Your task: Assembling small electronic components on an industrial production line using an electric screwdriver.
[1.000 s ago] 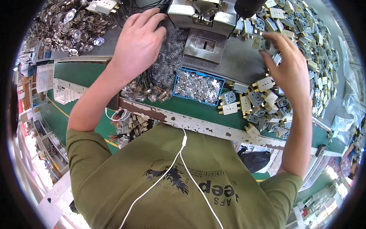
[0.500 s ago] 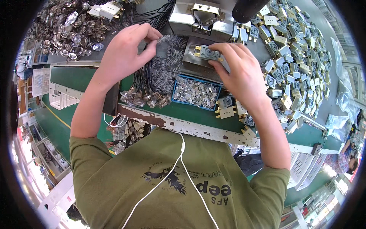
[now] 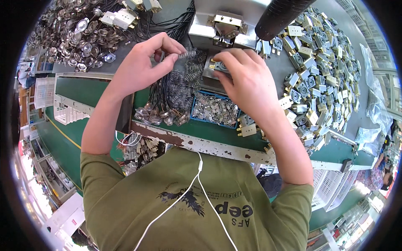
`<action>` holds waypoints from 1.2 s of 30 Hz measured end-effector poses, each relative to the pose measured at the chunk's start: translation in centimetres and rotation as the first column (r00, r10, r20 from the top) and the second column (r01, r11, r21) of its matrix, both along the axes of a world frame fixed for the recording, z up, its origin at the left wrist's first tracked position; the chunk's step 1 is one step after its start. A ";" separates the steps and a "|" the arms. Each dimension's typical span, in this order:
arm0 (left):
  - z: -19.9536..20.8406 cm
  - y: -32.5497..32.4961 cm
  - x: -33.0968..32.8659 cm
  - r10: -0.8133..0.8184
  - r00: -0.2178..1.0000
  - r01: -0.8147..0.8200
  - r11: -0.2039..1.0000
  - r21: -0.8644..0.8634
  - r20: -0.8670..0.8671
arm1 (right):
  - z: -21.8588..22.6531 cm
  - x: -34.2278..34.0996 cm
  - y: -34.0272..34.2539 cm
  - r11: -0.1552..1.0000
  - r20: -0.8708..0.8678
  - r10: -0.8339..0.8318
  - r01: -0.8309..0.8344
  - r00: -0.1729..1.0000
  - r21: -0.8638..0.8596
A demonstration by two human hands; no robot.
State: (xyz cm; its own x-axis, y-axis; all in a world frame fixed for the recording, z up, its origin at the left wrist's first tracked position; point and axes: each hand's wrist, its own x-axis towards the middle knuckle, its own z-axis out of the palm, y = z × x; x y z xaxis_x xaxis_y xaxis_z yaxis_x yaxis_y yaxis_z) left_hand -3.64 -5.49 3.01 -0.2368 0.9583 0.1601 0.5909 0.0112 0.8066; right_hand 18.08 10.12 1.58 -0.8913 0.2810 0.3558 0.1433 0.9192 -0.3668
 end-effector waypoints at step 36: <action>-0.3 0.1 0.4 -0.004 0.997 0.010 0.996 0.087 -0.073 | 0.2 -3.5 -1.8 0.748 -0.110 -0.007 -0.068 0.994 -0.660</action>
State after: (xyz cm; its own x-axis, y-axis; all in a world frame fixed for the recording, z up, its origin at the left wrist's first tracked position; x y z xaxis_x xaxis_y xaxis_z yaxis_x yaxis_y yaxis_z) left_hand -3.24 -5.40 2.67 -0.2150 0.9414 0.2598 0.6476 -0.0617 0.7595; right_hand 14.59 8.31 1.82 -0.8741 0.4522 0.1774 0.0478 0.4434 -0.8950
